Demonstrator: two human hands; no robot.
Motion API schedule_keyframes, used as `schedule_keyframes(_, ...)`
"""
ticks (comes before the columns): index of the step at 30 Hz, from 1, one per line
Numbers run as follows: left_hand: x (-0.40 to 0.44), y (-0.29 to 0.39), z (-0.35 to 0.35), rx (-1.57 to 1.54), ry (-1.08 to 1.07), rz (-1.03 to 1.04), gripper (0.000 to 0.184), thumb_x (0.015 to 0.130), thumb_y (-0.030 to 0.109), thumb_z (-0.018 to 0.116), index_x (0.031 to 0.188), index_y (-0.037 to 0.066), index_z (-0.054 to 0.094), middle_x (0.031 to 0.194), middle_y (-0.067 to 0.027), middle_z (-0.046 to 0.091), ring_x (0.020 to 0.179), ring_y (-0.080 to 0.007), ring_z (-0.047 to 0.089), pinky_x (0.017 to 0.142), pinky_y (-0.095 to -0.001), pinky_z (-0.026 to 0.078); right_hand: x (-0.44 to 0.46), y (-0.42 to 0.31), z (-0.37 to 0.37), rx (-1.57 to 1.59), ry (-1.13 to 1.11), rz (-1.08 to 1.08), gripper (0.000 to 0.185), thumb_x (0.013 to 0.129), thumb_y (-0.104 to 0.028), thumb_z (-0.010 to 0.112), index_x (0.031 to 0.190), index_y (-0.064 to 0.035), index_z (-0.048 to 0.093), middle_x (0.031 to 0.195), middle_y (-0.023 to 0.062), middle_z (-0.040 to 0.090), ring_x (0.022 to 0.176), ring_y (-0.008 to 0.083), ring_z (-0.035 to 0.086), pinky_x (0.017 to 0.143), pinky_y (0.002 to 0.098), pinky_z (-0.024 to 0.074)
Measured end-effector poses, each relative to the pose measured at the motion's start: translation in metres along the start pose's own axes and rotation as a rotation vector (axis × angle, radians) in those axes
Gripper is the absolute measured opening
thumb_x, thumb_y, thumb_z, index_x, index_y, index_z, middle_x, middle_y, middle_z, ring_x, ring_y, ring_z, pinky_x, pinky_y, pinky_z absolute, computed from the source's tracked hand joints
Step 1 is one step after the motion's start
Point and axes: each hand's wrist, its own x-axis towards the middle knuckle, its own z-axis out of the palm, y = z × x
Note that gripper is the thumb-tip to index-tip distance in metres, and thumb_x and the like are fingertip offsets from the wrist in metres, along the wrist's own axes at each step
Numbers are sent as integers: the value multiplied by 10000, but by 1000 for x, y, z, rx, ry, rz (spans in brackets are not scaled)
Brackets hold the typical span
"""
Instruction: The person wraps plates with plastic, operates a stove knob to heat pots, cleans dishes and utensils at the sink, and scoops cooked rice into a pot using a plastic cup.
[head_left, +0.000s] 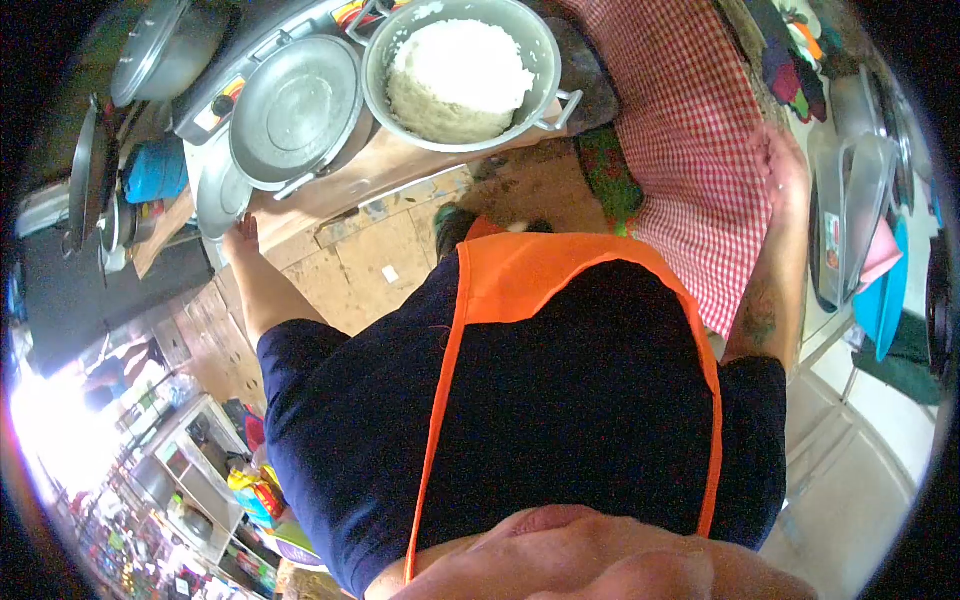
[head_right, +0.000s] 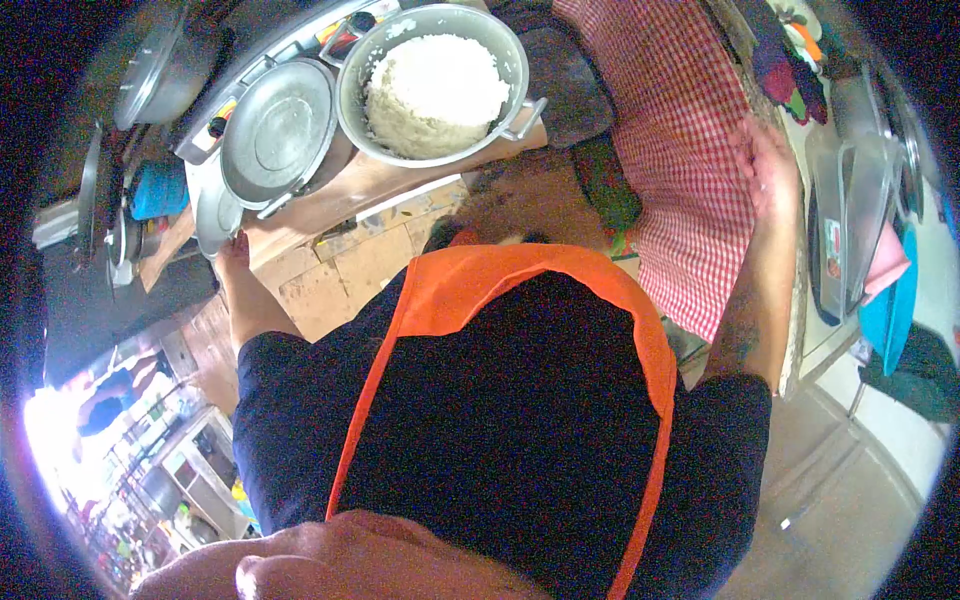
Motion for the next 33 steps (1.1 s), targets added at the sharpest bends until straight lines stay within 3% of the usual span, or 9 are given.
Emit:
schedule_keyframes(7, 1, -3, -3, -47, 20, -46, 311, 875, 141, 367, 1124, -41, 326, 1103, -159, 405, 937, -286, 506, 750, -385, 472, 94, -39, 16, 122, -147, -39, 168, 797, -247, 541, 841, -86, 519, 692, 23, 552, 482, 77, 427, 403, 185, 306)
schedule_keyframes(10, -13, -6, 3, -82, 256, -36, 288, 878, 150, 357, 1093, -41, 353, 1085, -175, 439, 923, -269, 511, 741, -380, 471, 129, -51, 15, 121, -200, -36, 161, 795, -244, 545, 833, -90, 518, 689, 18, 551, 475, 74, 431, 400, 181, 307)
schedule_keyframes(15, -33, -4, -7, -65, 408, 85, 209, 840, 116, 364, 966, -19, 462, 910, -151, 554, 879, -233, 519, 648, -328, 445, 172, -86, 6, 208, -141, -44, 126, 792, -230, 538, 834, -113, 522, 706, 15, 552, 557, 89, 462, 458, 191, 344)
schedule_keyframes(17, 29, -9, -97, 209, -167, 167, 272, 821, 218, 358, 949, 20, 495, 901, -90, 561, 778, -206, 520, 638, -324, 414, 200, -84, -4, 256, -74, -26, 190, 801, -245, 522, 918, -97, 545, 809, 36, 573, 595, 103, 479, 465, 198, 362)
schedule_keyframes(23, -19, 21, -51, -82, -100, 226, 161, 798, 160, 522, 813, 7, 567, 747, -62, 581, 669, -152, 535, 615, -250, 447, 263, -103, -10, 414, 12, 17, 156, 750, -236, 555, 767, -85, 523, 670, 36, 545, 490, 116, 402, 424, 236, 316)
schedule_keyframes(28, -89, 14, 9, -239, -132, 239, 131, 834, 119, 469, 881, 9, 524, 714, -51, 567, 604, -125, 521, 537, -207, 431, 367, -130, -35, 499, 3, -8, 117, 771, -179, 529, 764, -66, 500, 632, 37, 539, 484, 121, 451, 405, 248, 311)
schedule_keyframes(31, -139, -1, 74, -258, -56, 215, 113, 843, 137, 464, 833, 29, 493, 683, -38, 550, 574, -125, 514, 459, -213, 407, 421, -165, -47, 78, 252, -264, 133, 787, -179, 514, 811, -47, 514, 628, 53, 559, 464, 125, 471, 384, 270, 308)
schedule_keyframes(32, -102, -11, 46, -211, -271, 183, 131, 839, 170, 488, 788, 50, 504, 644, -15, 530, 543, -117, 497, 448, -196, 388, 442, -173, -54, 80, 247, -280, 133, 787, -179, 514, 811, -47, 514, 628, 53, 559, 464, 125, 471, 384, 270, 308)
schedule_keyframes(33, -136, -18, 91, -189, -99, 190, 140, 835, 182, 500, 767, 61, 510, 623, -2, 518, 515, -109, 478, 436, -190, 373, 472, -174, -64, 38, 275, -306, 135, 780, -177, 519, 814, -46, 520, 629, 57, 561, 458, 125, 472, 383, 270, 311)
